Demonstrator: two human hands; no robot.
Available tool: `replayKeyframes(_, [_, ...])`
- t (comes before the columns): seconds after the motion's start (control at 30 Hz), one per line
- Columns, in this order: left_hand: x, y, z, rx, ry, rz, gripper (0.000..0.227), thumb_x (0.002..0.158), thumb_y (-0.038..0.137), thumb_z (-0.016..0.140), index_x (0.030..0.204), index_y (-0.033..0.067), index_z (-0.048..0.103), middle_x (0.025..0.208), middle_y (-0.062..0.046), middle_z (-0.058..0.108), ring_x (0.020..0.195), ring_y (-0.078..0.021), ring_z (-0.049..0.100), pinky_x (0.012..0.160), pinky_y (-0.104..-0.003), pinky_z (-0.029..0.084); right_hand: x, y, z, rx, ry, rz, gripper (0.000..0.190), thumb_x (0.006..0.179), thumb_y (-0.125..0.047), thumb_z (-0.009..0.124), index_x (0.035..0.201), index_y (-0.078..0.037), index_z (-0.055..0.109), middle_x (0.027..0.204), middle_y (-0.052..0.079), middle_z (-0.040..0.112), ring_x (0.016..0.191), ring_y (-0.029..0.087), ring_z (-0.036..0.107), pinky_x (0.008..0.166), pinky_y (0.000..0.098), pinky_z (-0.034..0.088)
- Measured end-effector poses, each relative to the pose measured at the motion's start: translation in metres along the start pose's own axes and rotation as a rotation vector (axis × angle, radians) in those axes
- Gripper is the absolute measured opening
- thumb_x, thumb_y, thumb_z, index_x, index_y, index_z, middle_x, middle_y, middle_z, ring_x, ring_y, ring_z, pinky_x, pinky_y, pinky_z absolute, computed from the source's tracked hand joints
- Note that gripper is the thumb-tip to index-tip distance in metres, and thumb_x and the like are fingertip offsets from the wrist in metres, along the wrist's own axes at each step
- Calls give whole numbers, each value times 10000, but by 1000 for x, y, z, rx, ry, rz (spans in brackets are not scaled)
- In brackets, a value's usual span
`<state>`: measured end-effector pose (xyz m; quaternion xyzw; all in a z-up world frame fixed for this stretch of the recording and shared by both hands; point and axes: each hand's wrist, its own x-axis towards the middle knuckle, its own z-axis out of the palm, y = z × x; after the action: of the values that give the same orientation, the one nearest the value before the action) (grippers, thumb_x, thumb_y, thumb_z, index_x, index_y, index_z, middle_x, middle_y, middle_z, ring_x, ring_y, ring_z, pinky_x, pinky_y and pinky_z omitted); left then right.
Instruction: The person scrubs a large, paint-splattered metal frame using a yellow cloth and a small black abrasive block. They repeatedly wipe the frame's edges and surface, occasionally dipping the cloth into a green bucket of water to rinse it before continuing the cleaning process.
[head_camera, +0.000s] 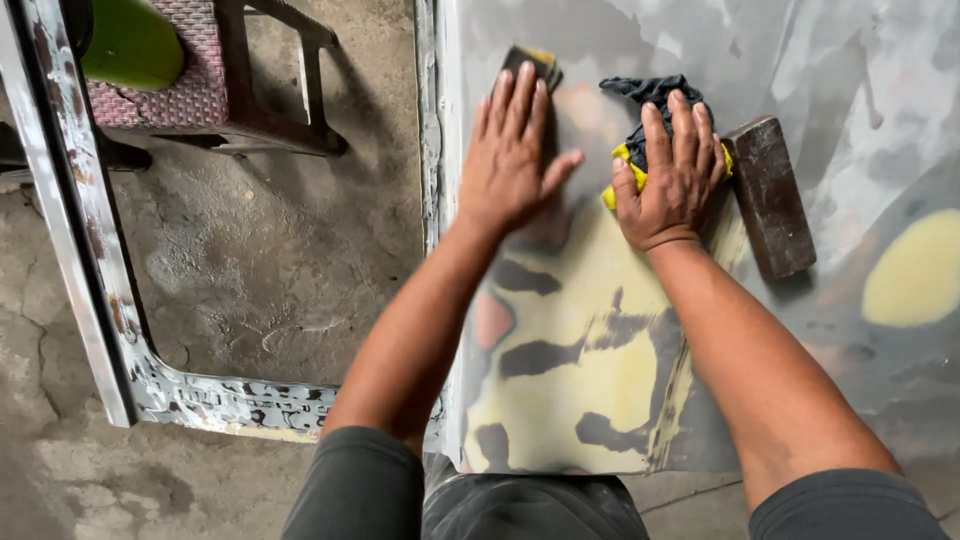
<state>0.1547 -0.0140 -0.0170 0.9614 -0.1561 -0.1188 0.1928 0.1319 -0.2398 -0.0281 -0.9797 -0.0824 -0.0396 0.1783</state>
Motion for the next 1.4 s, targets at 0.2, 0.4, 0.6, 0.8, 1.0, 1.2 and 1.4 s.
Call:
replayKeyframes(0.2, [-125,46,31,-134,-137,223,952,974,702,384,1584,-26,320,1698,-206,183,1578,-374,171,1270,-495,156,-1,5,2,-19,8,25,648,1020,-438,558,1569,-95,522,1661,173,399,1536,422,318,1231,599,202])
replayKeyframes(0.4, [-62,6,13,-138,-340,308,840,955,650,439,1539,49,390,1670,-131,253,1528,-328,268,1243,-463,203,1,5,4,-15,-1,12,651,1016,-417,562,1578,-93,514,1674,180,389,1546,425,309,1228,603,200])
replayKeyframes(0.6, [0,4,1,-70,27,59,825,1023,603,488,1578,11,341,1682,-168,220,1564,-343,204,1275,-498,174,-1,4,3,-24,-1,-10,653,1031,-418,571,1586,-79,507,1676,190,384,1541,434,308,1233,605,194])
replayKeyframes(0.8, [-116,53,34,-73,-97,135,922,969,645,449,1577,-31,291,1694,-210,165,1578,-376,139,1266,-517,129,0,4,2,-16,12,17,662,1018,-429,573,1577,-79,514,1666,186,389,1537,431,313,1230,602,190])
replayKeyframes(1.0, [-69,7,19,-119,-282,231,921,952,664,431,1607,37,275,1694,-175,195,1541,-332,187,1264,-460,139,1,3,3,-1,10,2,651,1014,-420,561,1570,-84,527,1672,186,397,1543,430,315,1236,596,194])
replayKeyframes(1.2, [9,-12,-4,-20,39,-22,871,1033,648,432,1598,2,282,1704,-186,184,1584,-352,177,1286,-492,151,-1,4,4,-12,6,-1,662,1007,-421,566,1572,-78,524,1668,195,394,1537,436,312,1235,606,184])
replayKeyframes(1.4, [-97,44,23,26,-82,106,960,940,647,441,1576,-55,286,1669,-242,163,1557,-395,155,1255,-494,134,1,3,1,-25,7,24,657,1010,-424,572,1568,-81,520,1666,190,390,1533,442,311,1222,611,191])
